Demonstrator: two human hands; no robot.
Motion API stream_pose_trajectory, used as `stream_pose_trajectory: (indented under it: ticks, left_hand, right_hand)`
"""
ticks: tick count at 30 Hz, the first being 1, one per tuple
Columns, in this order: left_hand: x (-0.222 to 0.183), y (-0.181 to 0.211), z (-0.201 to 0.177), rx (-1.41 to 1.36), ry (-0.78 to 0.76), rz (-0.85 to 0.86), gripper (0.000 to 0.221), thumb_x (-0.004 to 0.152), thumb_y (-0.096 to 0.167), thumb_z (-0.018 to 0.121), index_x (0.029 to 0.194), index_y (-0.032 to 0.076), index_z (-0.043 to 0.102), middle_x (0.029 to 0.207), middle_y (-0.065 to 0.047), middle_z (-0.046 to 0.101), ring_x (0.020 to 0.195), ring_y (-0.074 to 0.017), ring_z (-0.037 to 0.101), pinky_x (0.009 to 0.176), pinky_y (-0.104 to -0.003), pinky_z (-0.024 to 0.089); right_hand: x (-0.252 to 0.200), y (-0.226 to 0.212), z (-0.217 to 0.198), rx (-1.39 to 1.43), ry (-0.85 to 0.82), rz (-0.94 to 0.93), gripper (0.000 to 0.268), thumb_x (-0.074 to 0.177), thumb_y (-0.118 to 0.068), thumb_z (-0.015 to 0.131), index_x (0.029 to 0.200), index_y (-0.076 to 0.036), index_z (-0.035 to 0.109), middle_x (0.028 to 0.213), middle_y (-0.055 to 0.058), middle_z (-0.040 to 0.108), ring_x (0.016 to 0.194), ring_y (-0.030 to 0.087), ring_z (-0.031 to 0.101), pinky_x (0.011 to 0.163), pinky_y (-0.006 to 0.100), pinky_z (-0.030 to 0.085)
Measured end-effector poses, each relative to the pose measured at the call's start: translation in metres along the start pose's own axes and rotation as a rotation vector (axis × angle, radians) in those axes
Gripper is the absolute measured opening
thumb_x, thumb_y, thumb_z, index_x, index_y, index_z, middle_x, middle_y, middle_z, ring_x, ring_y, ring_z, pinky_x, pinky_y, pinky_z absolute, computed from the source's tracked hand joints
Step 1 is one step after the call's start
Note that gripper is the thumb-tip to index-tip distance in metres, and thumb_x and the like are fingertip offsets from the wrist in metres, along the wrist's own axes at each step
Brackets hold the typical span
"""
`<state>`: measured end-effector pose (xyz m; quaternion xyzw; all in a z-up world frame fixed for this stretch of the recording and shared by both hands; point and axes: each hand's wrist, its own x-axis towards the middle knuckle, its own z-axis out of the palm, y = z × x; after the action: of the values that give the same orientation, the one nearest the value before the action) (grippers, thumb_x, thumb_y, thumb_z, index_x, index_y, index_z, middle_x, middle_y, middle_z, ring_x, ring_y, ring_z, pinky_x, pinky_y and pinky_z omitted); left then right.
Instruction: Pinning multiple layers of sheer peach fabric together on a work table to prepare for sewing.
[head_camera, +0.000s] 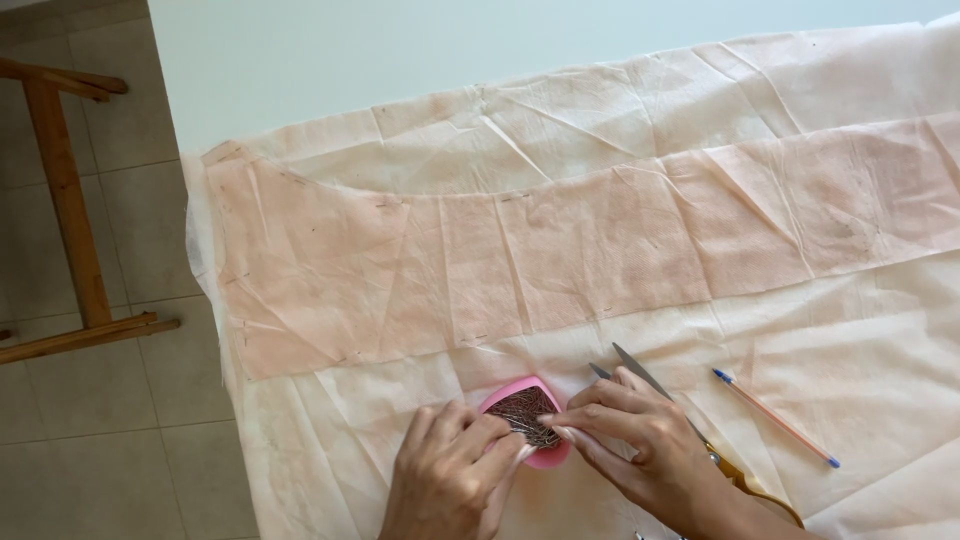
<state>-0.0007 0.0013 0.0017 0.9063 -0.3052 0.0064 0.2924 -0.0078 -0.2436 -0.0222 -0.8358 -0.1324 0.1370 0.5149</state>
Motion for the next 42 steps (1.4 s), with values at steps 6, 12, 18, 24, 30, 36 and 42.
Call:
stream_pose_trajectory:
  ticks: [6, 12, 18, 24, 30, 36, 42]
  left_hand:
    - [0.016, 0.015, -0.005, -0.067, 0.139, -0.044, 0.012, 0.101, 0.02, 0.073, 0.092, 0.015, 0.08, 0.091, 0.002, 0.073, 0.073, -0.0233, 0.057, 0.069, -0.038, 0.042]
    - [0.051, 0.041, 0.022, -0.042, 0.318, 0.046, 0.025, 0.101, 0.022, 0.077, 0.078, 0.018, 0.071, 0.079, 0.007, 0.065, 0.063, -0.0151, 0.05, 0.06, -0.028, 0.041]
    - [0.087, 0.02, 0.027, -0.186, 0.17, 0.145, 0.013, 0.103, 0.02, 0.078, 0.101, 0.007, 0.078, 0.104, -0.006, 0.079, 0.094, -0.0276, 0.073, 0.083, -0.041, 0.058]
    - [0.136, -0.01, 0.05, 0.022, -0.237, 0.349, 0.063, 0.109, 0.033, 0.07, 0.157, -0.003, 0.053, 0.171, -0.018, 0.045, 0.161, -0.035, 0.04, 0.133, -0.056, 0.03]
    - [0.162, -0.013, 0.07, 0.032, -0.343, 0.447, 0.077, 0.111, 0.057, 0.056, 0.168, 0.008, 0.041, 0.177, -0.012, 0.038, 0.166, -0.0277, 0.031, 0.137, -0.056, 0.015]
    - [0.168, -0.017, 0.073, 0.029, -0.403, 0.466, 0.076, 0.111, 0.059, 0.051, 0.17, 0.014, 0.038, 0.179, -0.004, 0.036, 0.168, -0.0323, 0.026, 0.136, -0.06, 0.012]
    - [0.169, -0.016, 0.072, 0.019, -0.43, 0.447, 0.077, 0.11, 0.061, 0.052, 0.17, 0.014, 0.039, 0.179, -0.003, 0.036, 0.168, -0.0324, 0.024, 0.136, -0.061, 0.013]
  right_hand:
    - [0.002, -0.003, -0.012, -0.014, 0.069, -0.134, 0.03, 0.093, -0.021, 0.084, 0.122, -0.021, 0.083, 0.099, -0.005, 0.082, 0.086, 0.009, 0.076, 0.086, 0.027, 0.055]
    - [-0.011, 0.008, -0.018, 0.518, 0.169, 0.013, 0.007, 0.087, -0.008, 0.088, 0.091, -0.008, 0.084, 0.087, 0.006, 0.084, 0.083, 0.016, 0.078, 0.075, 0.025, 0.063]
    - [-0.022, 0.035, -0.082, 0.514, 0.322, 0.102, 0.013, 0.098, -0.006, 0.071, 0.089, -0.001, 0.079, 0.091, 0.014, 0.086, 0.092, 0.024, 0.089, 0.09, 0.033, 0.073]
    - [0.003, 0.07, -0.149, -0.394, 0.414, -0.059, 0.012, 0.099, -0.008, 0.077, 0.106, -0.015, 0.084, 0.103, -0.001, 0.083, 0.09, 0.01, 0.078, 0.081, 0.023, 0.06]
    - [0.011, 0.087, -0.155, -0.393, 0.191, -0.186, 0.012, 0.104, -0.009, 0.067, 0.109, -0.009, 0.078, 0.106, 0.003, 0.078, 0.09, 0.014, 0.077, 0.082, 0.028, 0.061]
    - [0.004, 0.093, -0.151, -0.397, 0.19, -0.184, 0.019, 0.103, 0.001, 0.067, 0.121, -0.003, 0.074, 0.116, 0.012, 0.071, 0.098, 0.024, 0.073, 0.086, 0.033, 0.059]
    - [0.002, 0.089, -0.158, -0.378, 0.111, -0.282, 0.033, 0.105, 0.007, 0.059, 0.137, 0.003, 0.064, 0.118, 0.021, 0.065, 0.1, 0.035, 0.069, 0.089, 0.043, 0.059]
